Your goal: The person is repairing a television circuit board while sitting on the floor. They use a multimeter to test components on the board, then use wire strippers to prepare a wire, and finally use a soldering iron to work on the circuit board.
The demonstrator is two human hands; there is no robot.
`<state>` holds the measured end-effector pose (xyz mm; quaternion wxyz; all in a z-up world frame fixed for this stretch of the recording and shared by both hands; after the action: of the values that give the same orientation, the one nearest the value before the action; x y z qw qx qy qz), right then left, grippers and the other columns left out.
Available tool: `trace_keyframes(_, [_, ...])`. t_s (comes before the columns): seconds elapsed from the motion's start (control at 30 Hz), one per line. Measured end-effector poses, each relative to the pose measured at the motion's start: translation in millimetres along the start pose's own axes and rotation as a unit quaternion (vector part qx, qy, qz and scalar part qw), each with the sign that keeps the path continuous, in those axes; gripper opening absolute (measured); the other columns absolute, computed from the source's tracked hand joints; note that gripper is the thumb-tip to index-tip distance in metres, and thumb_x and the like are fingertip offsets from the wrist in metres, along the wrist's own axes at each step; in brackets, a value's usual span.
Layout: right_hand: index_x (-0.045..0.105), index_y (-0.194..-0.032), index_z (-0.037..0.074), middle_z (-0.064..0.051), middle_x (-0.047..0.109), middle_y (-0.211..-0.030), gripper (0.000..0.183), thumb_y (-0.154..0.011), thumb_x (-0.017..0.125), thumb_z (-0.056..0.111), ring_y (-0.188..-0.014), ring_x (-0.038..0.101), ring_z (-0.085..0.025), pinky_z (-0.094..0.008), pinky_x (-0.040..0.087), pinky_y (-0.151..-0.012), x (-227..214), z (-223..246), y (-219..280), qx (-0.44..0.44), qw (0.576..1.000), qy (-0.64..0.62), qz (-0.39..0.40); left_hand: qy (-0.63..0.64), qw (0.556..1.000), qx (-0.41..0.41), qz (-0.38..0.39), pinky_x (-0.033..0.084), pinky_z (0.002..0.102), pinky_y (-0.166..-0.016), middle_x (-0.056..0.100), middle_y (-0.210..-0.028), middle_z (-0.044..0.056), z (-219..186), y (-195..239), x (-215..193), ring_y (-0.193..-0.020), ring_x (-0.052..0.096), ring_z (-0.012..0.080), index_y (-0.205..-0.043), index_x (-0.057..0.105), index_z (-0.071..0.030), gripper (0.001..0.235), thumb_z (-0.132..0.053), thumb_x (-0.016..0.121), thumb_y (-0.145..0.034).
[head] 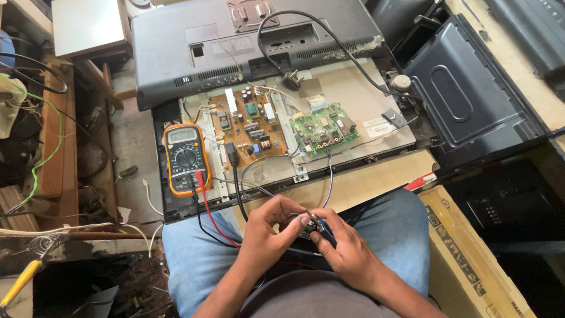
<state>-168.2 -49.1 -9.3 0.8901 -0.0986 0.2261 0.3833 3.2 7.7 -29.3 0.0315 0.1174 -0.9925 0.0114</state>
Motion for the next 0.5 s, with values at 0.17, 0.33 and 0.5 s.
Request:
trace_keyframes(0.17, [0.055,-0.127,0.009,-0.01,0.071,-0.093,0.031,-0.099,0.06,0.022,-0.083,0.069,-0.022,-0.034,0.055,-0.079,2.1,-2.2,-2.6,0.048,0.998,-0.036,0.033,0.022,0.999,-0.04,0.004,0.04,0.019,-0.056,0.068,-0.077,-0.003,9.6,0.0,-3.8,-0.067,0.053,0.0,-0.096,0.066,-0.001,0.018,-0.009,0.079,-0.088])
trace_keyframes(0.33, [0.055,-0.129,0.011,-0.009,0.071,-0.092,0.035,-0.095,0.058,0.02,-0.082,0.068,-0.02,-0.033,0.056,-0.077,7.1,-5.1,-4.4,0.085,0.993,-0.064,0.046,-0.121,0.988,0.096,-0.027,0.045,0.019,-0.059,0.069,-0.074,0.001,6.6,0.2,-8.5,-0.068,0.056,0.0008,-0.088,0.067,0.0,0.02,-0.01,0.084,-0.086])
trace_keyframes(0.5, [0.055,-0.128,0.009,-0.008,0.072,-0.099,0.033,-0.099,0.059,0.024,-0.087,0.068,-0.019,-0.032,0.054,-0.082,9.4,-10.6,-2.2,0.069,0.996,-0.041,0.03,-0.13,0.987,0.092,-0.027,0.048,0.023,-0.056,0.068,-0.067,0.004,13.8,-1.1,-11.1,-0.063,0.056,0.0033,-0.082,0.065,0.001,0.022,-0.008,0.085,-0.084])
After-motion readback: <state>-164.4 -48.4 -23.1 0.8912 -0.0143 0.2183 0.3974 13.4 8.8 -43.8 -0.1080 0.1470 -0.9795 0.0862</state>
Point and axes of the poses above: each hand's wrist, its own y-axis away from the middle knuckle, its own x-axis out of the palm, z = x × y, the point moved 3 cm from there along -y, towards the middle knuckle
